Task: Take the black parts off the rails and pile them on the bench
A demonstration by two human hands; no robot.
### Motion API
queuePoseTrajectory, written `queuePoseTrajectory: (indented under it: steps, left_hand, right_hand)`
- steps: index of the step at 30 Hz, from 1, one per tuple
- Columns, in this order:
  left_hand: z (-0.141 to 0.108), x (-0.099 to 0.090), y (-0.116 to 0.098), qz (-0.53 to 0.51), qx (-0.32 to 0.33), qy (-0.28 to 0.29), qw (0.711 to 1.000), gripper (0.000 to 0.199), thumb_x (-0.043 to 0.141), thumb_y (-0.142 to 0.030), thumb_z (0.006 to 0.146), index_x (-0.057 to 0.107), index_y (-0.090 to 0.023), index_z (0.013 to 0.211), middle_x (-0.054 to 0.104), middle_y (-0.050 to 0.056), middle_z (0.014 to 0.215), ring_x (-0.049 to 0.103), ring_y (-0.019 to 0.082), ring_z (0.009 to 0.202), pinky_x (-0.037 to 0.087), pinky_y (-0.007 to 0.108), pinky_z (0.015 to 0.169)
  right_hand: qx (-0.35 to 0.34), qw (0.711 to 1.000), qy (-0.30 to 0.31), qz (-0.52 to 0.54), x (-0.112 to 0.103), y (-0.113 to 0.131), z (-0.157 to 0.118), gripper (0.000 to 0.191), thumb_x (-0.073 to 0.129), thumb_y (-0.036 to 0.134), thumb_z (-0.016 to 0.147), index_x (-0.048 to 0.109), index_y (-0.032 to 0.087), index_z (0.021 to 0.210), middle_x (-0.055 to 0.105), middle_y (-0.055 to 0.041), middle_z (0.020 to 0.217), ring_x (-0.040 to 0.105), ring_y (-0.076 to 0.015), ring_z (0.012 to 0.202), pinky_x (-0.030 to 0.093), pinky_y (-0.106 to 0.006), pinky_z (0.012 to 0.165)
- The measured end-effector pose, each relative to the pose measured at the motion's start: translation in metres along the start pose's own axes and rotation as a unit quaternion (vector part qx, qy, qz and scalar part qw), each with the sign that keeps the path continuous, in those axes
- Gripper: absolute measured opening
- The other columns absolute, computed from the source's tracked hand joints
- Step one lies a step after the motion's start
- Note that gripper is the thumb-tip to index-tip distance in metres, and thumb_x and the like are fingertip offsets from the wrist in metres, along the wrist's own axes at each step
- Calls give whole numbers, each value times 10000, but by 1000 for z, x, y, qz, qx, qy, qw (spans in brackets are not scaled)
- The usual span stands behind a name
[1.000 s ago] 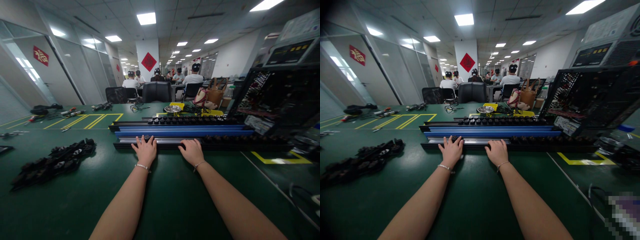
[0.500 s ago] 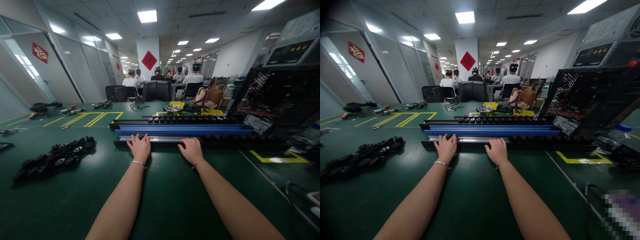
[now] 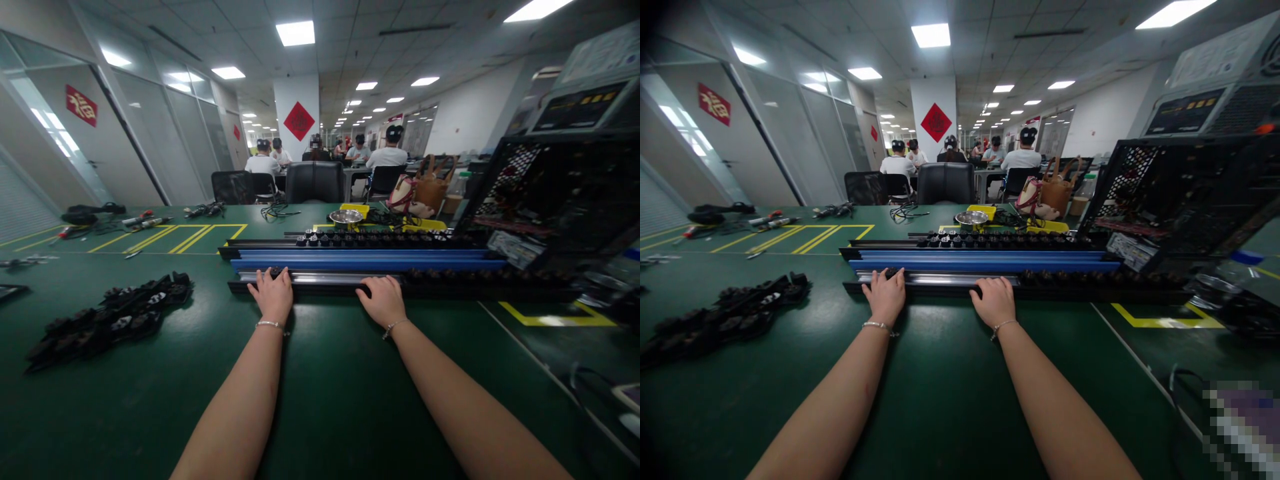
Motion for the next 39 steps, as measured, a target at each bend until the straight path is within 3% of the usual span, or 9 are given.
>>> queuePoseTrajectory:
  steps: [13, 26, 39]
  left_hand:
    - [9, -3, 20, 0, -10, -21, 1000, 390, 321, -369, 927, 633, -333, 1159, 535, 72, 1311, 330, 317, 1320, 253, 598, 1050]
    - [16, 4, 25, -33, -51, -39, 997, 403, 311, -384, 925, 666, -333, 1109, 545, 63, 1297, 327, 308, 1314, 264, 565, 1060]
    - [21, -2, 28, -59, -94, -37, 993, 397, 345, -423, 908, 697, -309, 1052, 554, 53, 1300, 298, 304, 1333, 257, 566, 1067]
  right_hand:
    - [3, 1000, 16, -13, -3, 2, 1, 217, 490, 367, 839, 633, 215, 896, 678, -36, 922, 550, -200, 901, 267, -378, 953]
    - [1, 1000, 15, -7, -4, 1, 2, 230, 481, 375, 839, 631, 214, 906, 681, -45, 933, 553, -210, 897, 283, -391, 935]
    - [1, 1000, 13, 3, 0, -2, 2, 239, 475, 373, 829, 637, 213, 902, 675, -51, 928, 536, -214, 898, 277, -395, 931]
Point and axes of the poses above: each hand's wrist, its own z-axis towards the middle knuckle, its own x-axis out of the palm, y = z × x, the point moved 1 cm from there along z, towards the middle knuckle
